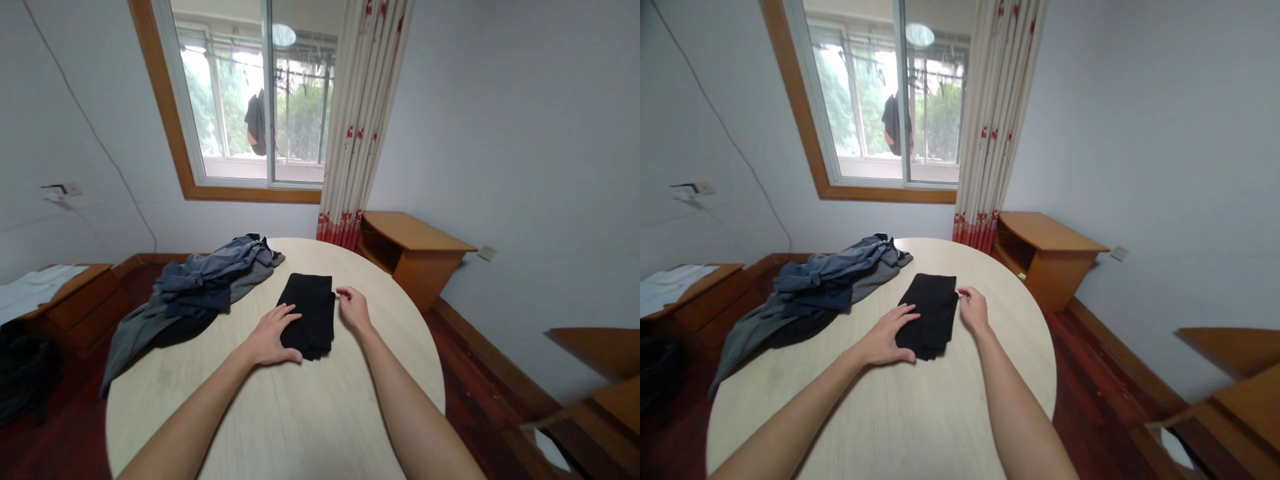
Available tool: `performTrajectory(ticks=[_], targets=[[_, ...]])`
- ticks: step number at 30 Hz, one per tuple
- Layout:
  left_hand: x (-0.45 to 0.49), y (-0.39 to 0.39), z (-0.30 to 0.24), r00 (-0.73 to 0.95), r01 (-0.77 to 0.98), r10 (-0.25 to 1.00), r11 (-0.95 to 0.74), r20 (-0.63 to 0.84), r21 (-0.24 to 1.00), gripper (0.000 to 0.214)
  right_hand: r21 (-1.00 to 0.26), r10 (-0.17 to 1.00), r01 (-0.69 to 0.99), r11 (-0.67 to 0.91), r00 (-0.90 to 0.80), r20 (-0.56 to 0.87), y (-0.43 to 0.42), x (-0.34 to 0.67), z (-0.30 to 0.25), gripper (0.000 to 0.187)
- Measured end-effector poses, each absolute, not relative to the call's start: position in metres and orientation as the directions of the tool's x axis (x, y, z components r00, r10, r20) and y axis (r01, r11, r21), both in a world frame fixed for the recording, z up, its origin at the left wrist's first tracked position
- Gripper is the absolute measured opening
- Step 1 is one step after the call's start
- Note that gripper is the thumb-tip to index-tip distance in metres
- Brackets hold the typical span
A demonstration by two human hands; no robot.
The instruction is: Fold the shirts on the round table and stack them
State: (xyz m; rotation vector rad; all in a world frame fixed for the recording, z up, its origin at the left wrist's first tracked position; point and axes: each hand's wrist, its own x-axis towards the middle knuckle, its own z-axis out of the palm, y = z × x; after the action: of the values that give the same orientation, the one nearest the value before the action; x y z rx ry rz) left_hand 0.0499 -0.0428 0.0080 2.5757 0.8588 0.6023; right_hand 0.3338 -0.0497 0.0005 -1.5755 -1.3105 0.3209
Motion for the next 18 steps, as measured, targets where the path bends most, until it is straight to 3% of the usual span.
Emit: performTrajectory(ticks=[3,10,13,18], targets=[[0.05,-0.046,0.009,0.75,0.486,0.614,-0.763,0.245,0.427,0.092,-0.793,0.885,0.602,0.092,0.315,0.342,-0.044,0.341,-0.014,0.043],[0.054,-0.045,0.01,0.748,0.5,0.615,-0.769,0.25,0.397,0.05,-0.676,0.918,0.724,0.137,0.164,0.362,-0.04,0.341,-0.023,0.063],[0.055,-0.042,0.009,0.75,0.473,0.603,-0.776,0.273,0.417,0.037,-0.682,0.935,0.721,0.125,0.145,0.325,-0.038,0.344,-0.026,0.065],[0.054,-0.045,0.014,0.736,0.503,0.632,-0.75,0.242,0.431,0.033,-0.76,0.924,0.636,0.134,0.197,0.328,-0.032,0.345,-0.03,0.06]])
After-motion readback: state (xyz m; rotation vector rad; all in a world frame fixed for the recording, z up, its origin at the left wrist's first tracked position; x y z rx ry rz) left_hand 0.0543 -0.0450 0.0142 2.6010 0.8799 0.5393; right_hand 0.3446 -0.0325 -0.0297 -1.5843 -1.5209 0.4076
